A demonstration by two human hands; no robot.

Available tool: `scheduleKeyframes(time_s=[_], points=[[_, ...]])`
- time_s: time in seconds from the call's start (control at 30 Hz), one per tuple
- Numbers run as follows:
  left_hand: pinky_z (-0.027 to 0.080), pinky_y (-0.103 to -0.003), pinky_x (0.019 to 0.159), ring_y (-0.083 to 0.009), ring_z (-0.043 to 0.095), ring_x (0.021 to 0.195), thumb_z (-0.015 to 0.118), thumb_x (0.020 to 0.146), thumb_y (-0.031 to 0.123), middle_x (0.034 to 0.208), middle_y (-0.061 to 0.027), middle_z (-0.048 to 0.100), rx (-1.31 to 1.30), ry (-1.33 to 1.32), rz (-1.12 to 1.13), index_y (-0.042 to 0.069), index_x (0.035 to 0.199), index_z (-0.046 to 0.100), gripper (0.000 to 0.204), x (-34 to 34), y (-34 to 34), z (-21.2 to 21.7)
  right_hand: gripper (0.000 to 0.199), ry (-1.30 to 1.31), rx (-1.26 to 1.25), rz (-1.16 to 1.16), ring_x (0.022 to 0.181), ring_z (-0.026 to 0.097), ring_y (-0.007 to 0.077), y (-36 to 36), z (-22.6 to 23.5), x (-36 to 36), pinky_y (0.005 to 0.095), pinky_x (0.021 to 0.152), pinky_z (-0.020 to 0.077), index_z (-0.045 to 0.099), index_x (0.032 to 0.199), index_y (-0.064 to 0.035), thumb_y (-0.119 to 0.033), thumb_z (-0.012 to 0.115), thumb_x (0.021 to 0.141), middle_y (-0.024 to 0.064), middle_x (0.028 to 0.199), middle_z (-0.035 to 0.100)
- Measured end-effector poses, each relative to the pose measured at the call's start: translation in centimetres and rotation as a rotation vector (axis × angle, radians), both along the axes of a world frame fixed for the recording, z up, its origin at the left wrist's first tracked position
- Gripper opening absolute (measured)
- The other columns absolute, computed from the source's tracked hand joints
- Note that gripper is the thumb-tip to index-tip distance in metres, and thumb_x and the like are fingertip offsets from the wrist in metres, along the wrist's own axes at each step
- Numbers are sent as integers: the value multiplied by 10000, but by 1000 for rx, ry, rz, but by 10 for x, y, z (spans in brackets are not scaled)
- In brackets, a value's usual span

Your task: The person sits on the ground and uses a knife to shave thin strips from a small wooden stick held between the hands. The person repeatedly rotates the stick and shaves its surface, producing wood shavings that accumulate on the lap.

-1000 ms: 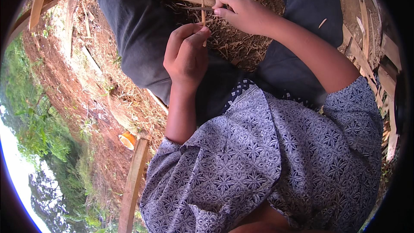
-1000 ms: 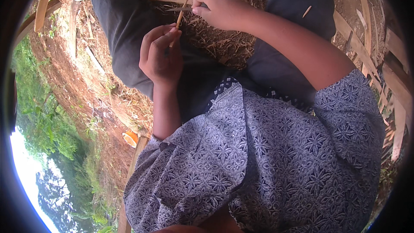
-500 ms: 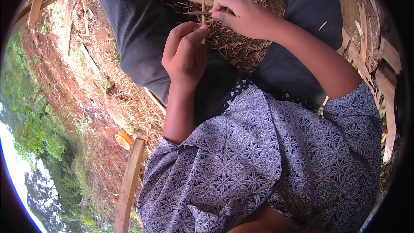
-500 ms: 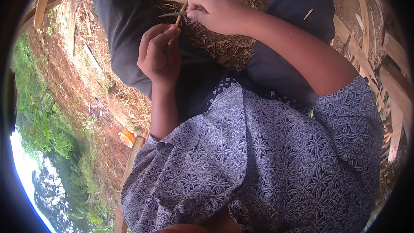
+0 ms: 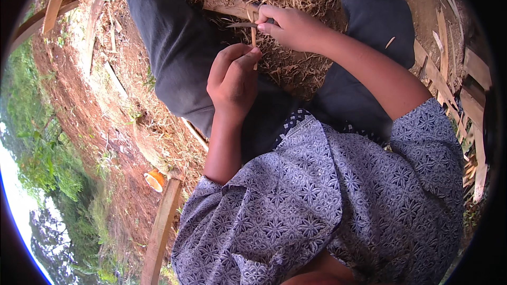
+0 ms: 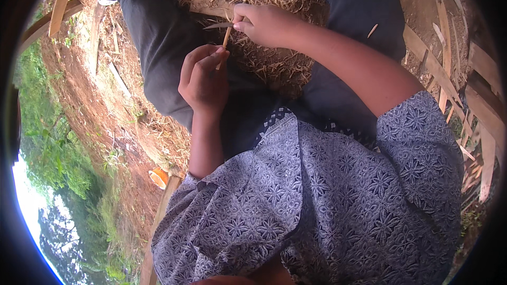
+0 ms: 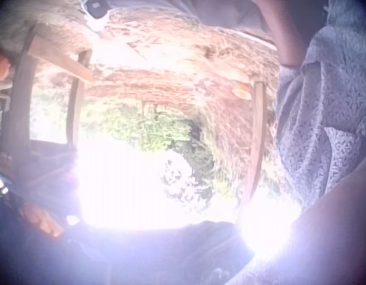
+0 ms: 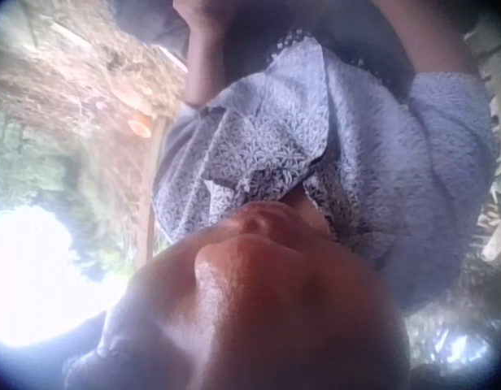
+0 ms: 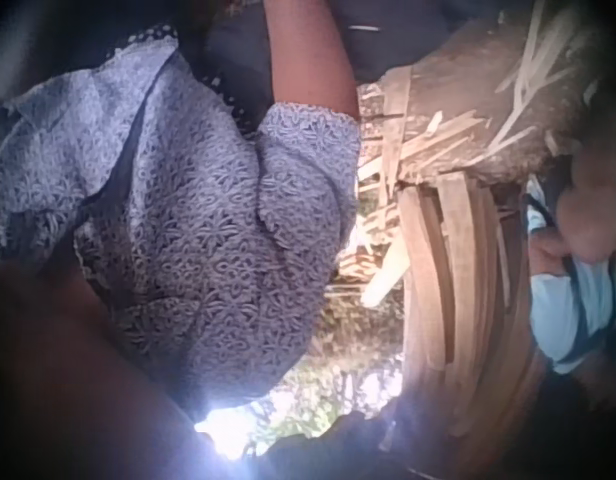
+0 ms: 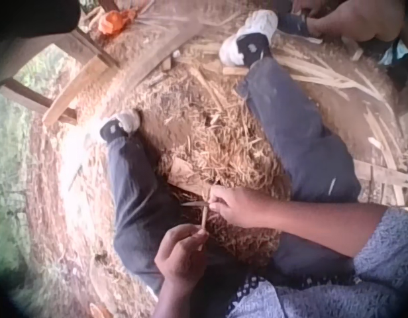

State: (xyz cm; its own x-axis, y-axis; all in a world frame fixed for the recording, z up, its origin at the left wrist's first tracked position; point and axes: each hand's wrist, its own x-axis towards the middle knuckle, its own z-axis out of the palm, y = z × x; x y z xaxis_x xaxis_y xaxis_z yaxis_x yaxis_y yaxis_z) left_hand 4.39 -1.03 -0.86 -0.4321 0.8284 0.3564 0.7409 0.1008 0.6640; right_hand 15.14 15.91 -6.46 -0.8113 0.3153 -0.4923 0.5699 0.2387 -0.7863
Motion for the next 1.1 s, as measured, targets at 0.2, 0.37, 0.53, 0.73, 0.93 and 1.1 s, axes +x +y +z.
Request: scheduleKeyframes(time_s=[0.2, 0.37, 0.53, 0.73, 0.93, 1.1], points=[[579, -310, 709, -232, 717, 826, 794, 765, -96, 934, -98, 720, 5, -24, -15, 83, 977, 673, 303, 1, 0, 4, 239, -49, 162, -166, 720, 642, 279, 1, -54, 7, 421, 691, 493, 601, 1142, -128, -338, 571, 1032, 125, 785, 640], [574, -311, 708, -236, 717, 827, 791, 769, -96, 939, -102, 717, -2, -45, -4, 77, 976, 670, 295, 1, -1, 3, 395, -66, -82, -244, 743, 655, 199, 5, -25, -7, 379, 696, 500, 656, 1142, -109, -466, 642, 975, 65, 793, 665], [573, -311, 707, -237, 715, 822, 791, 774, -92, 942, -103, 715, -10, -52, -24, 71, 969, 664, 284, 1, 0, 5, 434, -2, -137, -151, 686, 556, 96, 1, -34, -9, 323, 662, 466, 700, 1031, -56, -477, 725, 926, -18, 755, 592], [575, -311, 713, -230, 711, 823, 795, 768, -89, 945, -100, 717, -4, -44, -25, 78, 968, 665, 291, 2, 0, 2, 323, -47, -53, -180, 686, 580, 124, -1, -28, -17, 335, 678, 482, 711, 1017, -68, -385, 691, 960, 9, 741, 629], [579, -318, 705, -227, 716, 830, 789, 767, -94, 953, -101, 720, -2, -15, 1, 85, 961, 672, 289, 2, 0, 5, 381, 0, 213, -436, 691, 596, 145, 10, -67, -17, 355, 687, 500, 649, 1219, -67, -359, 669, 974, 11, 733, 605], [586, -324, 716, -235, 723, 842, 785, 790, -83, 961, -102, 724, 2, -31, 21, 80, 995, 653, 293, 3, -1, 3, 638, 91, 49, -323, 793, 715, 245, 9, -22, -9, 423, 762, 541, 465, 1448, -65, -477, 619, 986, 101, 909, 722]])
